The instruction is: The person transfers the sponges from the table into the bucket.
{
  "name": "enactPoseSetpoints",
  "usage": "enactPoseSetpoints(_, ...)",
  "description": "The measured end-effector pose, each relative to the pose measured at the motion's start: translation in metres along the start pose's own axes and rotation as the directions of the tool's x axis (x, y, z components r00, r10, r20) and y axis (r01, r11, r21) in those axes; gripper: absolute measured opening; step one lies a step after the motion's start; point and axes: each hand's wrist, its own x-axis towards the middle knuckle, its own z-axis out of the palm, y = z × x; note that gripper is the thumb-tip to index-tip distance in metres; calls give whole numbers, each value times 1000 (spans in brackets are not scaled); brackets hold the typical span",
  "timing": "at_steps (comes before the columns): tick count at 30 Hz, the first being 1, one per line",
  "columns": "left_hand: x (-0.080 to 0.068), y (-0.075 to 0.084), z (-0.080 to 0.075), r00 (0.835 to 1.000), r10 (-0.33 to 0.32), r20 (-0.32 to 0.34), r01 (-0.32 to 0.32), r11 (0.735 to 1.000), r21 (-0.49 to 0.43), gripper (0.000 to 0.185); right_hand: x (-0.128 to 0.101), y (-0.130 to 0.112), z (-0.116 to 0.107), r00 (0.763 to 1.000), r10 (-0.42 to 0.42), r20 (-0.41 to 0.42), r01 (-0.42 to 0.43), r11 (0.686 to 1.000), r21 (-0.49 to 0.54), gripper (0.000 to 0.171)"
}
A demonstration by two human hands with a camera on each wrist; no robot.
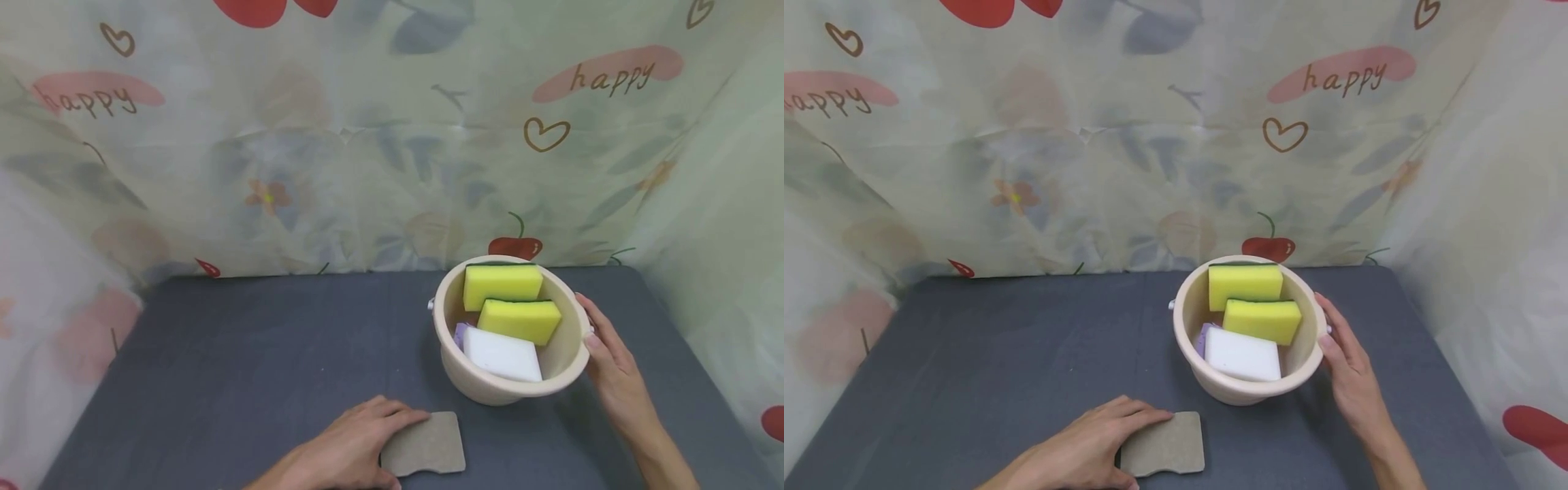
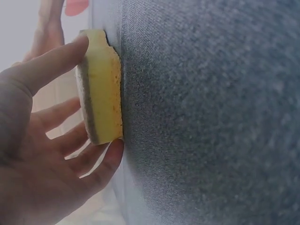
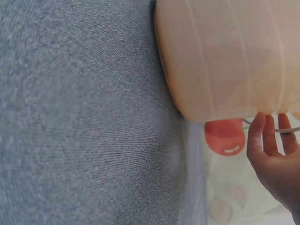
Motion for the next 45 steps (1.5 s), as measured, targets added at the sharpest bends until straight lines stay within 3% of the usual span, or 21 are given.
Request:
enactPoseSetpoints(11,-1,3,-3,1000,-8,-2,8,1000,-1,87,0,0,2,1000,2,-4,-2,1000,11,50)
enactPoseSetpoints(20,-3,1,-13,999,29,36,-24,990,-142,81,-1,1,1,1000,-4,-3,4,999,37,50)
enactPoseSetpoints(29,-8,9,-31,994,106,-12,-106,987,-122,78,-2,1,-1,1000,-16,6,16,997,70,50)
enactPoseSetpoints(37,-16,14,-46,990,133,-46,-140,970,-201,73,-1,1,0,1000,5,6,-6,999,46,50)
enactPoseSetpoints(45,-21,17,-57,965,213,-153,-246,935,-255,65,0,1,1,1000,12,-3,-12,999,47,50)
